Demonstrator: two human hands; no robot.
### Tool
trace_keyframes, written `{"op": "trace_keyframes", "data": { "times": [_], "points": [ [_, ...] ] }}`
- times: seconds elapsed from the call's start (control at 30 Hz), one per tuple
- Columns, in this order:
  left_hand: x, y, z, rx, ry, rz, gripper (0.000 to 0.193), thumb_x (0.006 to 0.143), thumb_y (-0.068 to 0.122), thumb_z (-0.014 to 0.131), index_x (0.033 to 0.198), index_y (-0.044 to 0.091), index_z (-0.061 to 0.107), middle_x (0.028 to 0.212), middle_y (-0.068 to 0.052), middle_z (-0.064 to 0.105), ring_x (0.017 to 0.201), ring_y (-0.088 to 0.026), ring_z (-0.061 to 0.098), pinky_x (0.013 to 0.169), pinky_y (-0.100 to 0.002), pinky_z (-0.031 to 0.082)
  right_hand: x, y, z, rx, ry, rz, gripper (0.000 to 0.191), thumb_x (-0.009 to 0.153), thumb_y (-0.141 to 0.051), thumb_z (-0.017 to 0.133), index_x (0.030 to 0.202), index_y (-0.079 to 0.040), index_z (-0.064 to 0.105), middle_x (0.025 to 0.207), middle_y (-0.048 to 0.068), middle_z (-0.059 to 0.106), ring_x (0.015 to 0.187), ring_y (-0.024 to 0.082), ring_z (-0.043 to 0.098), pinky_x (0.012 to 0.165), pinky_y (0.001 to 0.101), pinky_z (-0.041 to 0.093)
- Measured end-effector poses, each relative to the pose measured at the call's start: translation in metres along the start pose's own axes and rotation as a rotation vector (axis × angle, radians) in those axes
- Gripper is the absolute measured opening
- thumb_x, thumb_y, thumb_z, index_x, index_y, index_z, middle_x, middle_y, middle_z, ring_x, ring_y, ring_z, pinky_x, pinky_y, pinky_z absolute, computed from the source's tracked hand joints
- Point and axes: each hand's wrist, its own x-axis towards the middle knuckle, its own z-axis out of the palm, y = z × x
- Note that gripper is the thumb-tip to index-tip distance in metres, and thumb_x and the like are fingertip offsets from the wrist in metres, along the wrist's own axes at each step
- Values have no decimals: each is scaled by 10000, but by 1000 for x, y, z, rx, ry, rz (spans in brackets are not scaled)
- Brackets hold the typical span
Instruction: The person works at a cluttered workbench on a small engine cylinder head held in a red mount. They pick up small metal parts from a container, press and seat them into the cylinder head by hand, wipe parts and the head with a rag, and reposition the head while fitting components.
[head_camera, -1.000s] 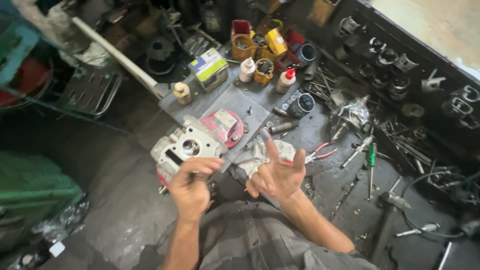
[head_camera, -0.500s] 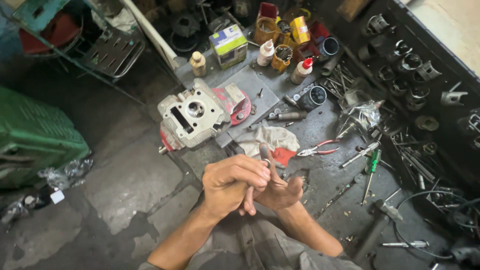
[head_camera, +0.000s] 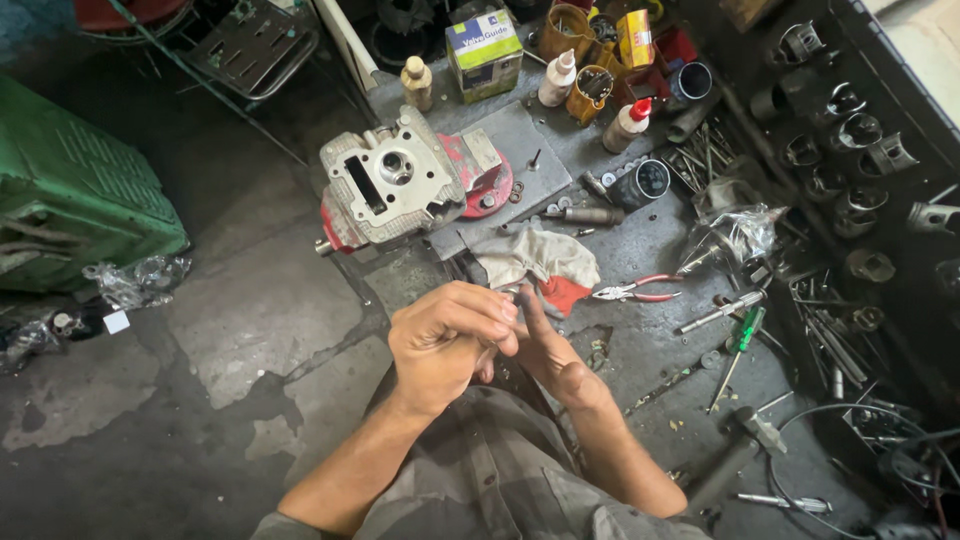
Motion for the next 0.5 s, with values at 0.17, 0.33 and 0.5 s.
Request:
{"op": "trace_keyframes", "data": {
  "times": [0.17, 0.33, 0.5],
  "points": [
    [-12, -9, 9, -5, 38, -4, 227, 902, -246, 586, 904, -34, 668, 1059, -187, 699, 791, -178, 748, 536, -236, 567, -14, -10, -2, -138, 13, 40, 993, 993, -753, 503, 1700, -274, -5, 1551, 202, 483, 1193, 313, 575, 1034, 468, 495],
    [-17, -17, 15, 74, 35, 85, 229, 889, -241, 627, 926, -16, 647, 1070, -154, 693, 922, -194, 740, 830, -332, 635, -30, -18, -6, -389, 66, 82, 1044, 1006, -715, 541, 1712, -158, 11, 1628, 212, 418, 1482, 323, 440, 1278, 464, 281],
    [-27, -20, 16, 107, 46, 80, 235, 873, -229, 643, 927, -1, 627, 1055, -135, 681, 912, -186, 741, 824, -322, 633, -42, -15, -11, -676, 91, 98, 1104, 986, -730, 536, 1710, -63, 37, 1559, 206, 522, 1449, 306, 513, 1266, 440, 323]
  ]
}}
